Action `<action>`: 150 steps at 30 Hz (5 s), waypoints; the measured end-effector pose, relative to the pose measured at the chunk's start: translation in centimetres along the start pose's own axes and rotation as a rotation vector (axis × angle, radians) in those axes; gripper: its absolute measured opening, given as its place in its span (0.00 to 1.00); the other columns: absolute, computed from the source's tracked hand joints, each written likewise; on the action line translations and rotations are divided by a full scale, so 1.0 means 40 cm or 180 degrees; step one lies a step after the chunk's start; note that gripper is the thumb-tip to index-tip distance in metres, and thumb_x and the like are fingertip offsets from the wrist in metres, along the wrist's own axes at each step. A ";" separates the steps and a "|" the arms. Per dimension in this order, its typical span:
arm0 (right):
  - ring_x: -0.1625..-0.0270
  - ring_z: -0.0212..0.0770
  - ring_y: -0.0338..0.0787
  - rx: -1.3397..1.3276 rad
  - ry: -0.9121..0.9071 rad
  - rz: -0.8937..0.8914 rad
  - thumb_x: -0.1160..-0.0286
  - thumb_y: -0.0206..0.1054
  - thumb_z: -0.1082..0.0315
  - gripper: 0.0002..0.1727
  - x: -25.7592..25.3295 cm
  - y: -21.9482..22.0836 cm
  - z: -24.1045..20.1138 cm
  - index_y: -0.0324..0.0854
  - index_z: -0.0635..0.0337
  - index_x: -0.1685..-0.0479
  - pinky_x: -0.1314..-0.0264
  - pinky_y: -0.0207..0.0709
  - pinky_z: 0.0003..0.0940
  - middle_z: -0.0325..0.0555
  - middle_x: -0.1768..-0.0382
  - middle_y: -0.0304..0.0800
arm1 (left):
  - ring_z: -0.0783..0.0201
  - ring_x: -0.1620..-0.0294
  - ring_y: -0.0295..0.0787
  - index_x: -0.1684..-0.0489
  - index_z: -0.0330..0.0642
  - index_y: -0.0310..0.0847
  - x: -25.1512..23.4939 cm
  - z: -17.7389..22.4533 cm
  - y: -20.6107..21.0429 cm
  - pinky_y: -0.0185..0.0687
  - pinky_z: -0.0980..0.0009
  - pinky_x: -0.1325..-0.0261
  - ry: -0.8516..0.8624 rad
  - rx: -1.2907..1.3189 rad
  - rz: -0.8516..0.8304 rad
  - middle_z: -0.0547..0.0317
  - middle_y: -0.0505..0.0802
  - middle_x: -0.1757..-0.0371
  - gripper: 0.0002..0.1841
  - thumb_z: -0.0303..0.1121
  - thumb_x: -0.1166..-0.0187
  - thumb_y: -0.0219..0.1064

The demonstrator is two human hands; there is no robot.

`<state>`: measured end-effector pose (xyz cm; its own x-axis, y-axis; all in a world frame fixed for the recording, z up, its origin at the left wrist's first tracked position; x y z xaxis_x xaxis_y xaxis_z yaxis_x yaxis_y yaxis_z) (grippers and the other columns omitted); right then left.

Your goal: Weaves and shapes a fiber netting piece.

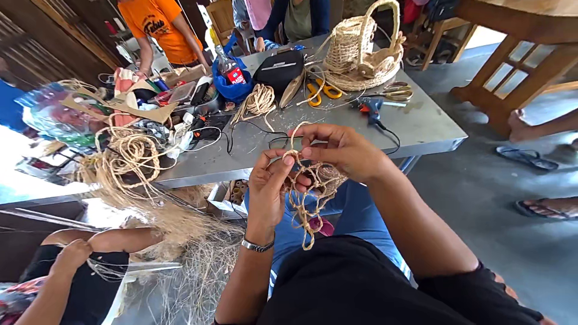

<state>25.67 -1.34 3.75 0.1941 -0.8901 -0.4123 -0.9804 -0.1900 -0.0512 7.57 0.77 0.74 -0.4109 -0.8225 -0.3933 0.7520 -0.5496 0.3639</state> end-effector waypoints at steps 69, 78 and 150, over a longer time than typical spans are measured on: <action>0.80 0.28 0.77 -0.0398 -0.0059 0.0895 0.10 0.58 0.67 0.19 0.043 0.020 0.014 0.79 0.54 0.24 0.81 0.77 0.20 0.41 0.68 0.82 | 0.64 0.53 0.90 0.09 0.73 0.57 0.042 -0.048 -0.046 0.90 0.68 0.49 0.0298 0.0557 -0.0442 0.58 0.87 0.37 0.47 0.18 0.27 0.72; 0.62 0.31 0.88 -0.0416 0.0165 0.0759 0.05 0.43 0.45 0.29 0.030 0.009 0.012 0.74 0.50 0.19 0.64 0.87 0.27 0.37 0.54 0.87 | 0.60 0.45 0.90 0.09 0.72 0.57 0.042 -0.051 -0.056 0.89 0.58 0.37 0.0323 0.0344 -0.0509 0.61 0.87 0.37 0.47 0.18 0.28 0.72; 0.91 0.22 0.68 -0.0071 -0.0065 0.1045 0.05 0.50 0.59 0.20 0.047 -0.004 0.010 0.88 0.58 0.49 0.94 0.61 0.16 0.37 0.81 0.84 | 0.66 0.46 0.86 0.12 0.58 0.62 -0.032 0.014 -0.030 0.90 0.67 0.44 0.0179 -0.0534 -0.0729 0.60 0.75 0.24 0.41 0.18 0.28 0.71</action>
<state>26.17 -2.84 2.62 -0.1333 -0.8968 -0.4218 -0.9895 0.0966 0.1075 6.89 2.39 1.28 -0.5541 -0.6678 -0.4970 0.7196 -0.6844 0.1173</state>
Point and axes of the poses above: each hand's wrist, its own x-axis away from the middle knuckle, its own y-axis out of the palm, z = x × y, the point moved 3 cm from there along -x, towards the middle knuckle
